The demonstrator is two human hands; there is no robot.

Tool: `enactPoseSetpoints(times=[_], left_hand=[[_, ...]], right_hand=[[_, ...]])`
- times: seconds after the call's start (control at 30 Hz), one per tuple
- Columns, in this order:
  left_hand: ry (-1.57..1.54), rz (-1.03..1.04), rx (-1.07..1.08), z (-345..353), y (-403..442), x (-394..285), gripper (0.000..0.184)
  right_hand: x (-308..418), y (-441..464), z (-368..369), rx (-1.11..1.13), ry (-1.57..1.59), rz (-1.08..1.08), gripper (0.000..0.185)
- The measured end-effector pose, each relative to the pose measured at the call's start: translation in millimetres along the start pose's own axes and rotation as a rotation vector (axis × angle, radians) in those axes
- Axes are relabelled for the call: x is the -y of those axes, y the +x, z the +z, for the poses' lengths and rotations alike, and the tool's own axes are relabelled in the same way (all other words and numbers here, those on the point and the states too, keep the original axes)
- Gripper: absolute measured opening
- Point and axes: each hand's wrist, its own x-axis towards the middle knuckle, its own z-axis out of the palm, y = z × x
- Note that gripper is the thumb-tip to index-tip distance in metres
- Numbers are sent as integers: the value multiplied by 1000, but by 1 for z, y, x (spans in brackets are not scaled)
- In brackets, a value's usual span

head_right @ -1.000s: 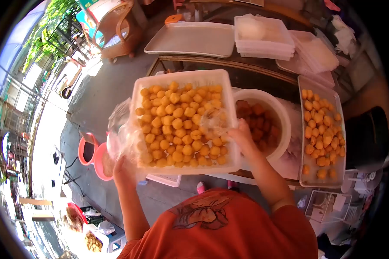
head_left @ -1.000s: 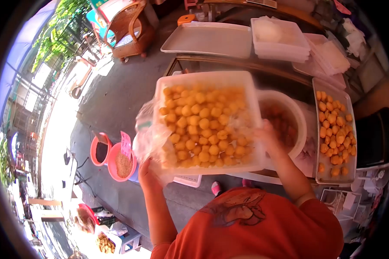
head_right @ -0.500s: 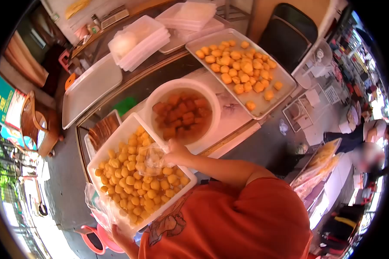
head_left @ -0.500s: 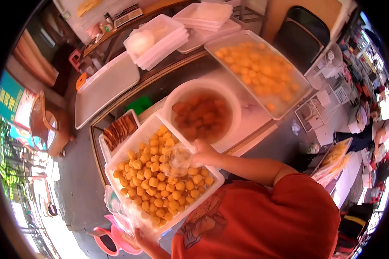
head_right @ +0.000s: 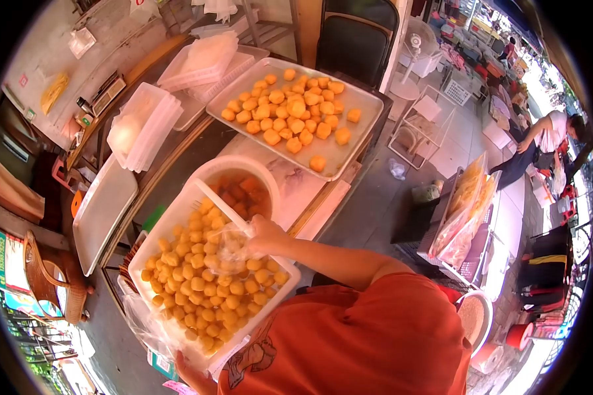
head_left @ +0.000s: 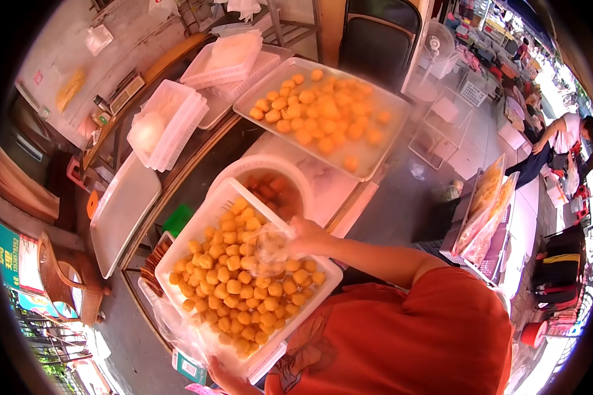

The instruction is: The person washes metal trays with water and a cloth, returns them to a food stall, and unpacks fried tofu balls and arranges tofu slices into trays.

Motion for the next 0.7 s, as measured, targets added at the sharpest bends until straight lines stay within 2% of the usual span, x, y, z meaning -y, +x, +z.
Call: enactPoseSetpoints(times=[0.07, 0.17, 0.23, 0.3, 0.43, 0.7], left_hand=[[-326, 96, 108, 1, 7, 17, 51], [-461, 151, 148, 7, 12, 38, 59], [-476, 37, 94, 16, -3, 14, 49], [-578, -26, -45, 33, -13, -2, 31], [-544, -183, -114, 49, -35, -29, 30], [-550, -181, -307, 12, -64, 56, 35]], right_hand=[[11, -8, -8, -23, 2, -6, 51], [1, 3, -7, -29, 5, -33, 63], [5, 6, -11, 3, 18, -27, 61], [9, 8, -14, 39, 18, -29, 58], [4, 28, -12, 117, 0, -42, 53], [0, 36, 47, 360, -15, -103, 53]])
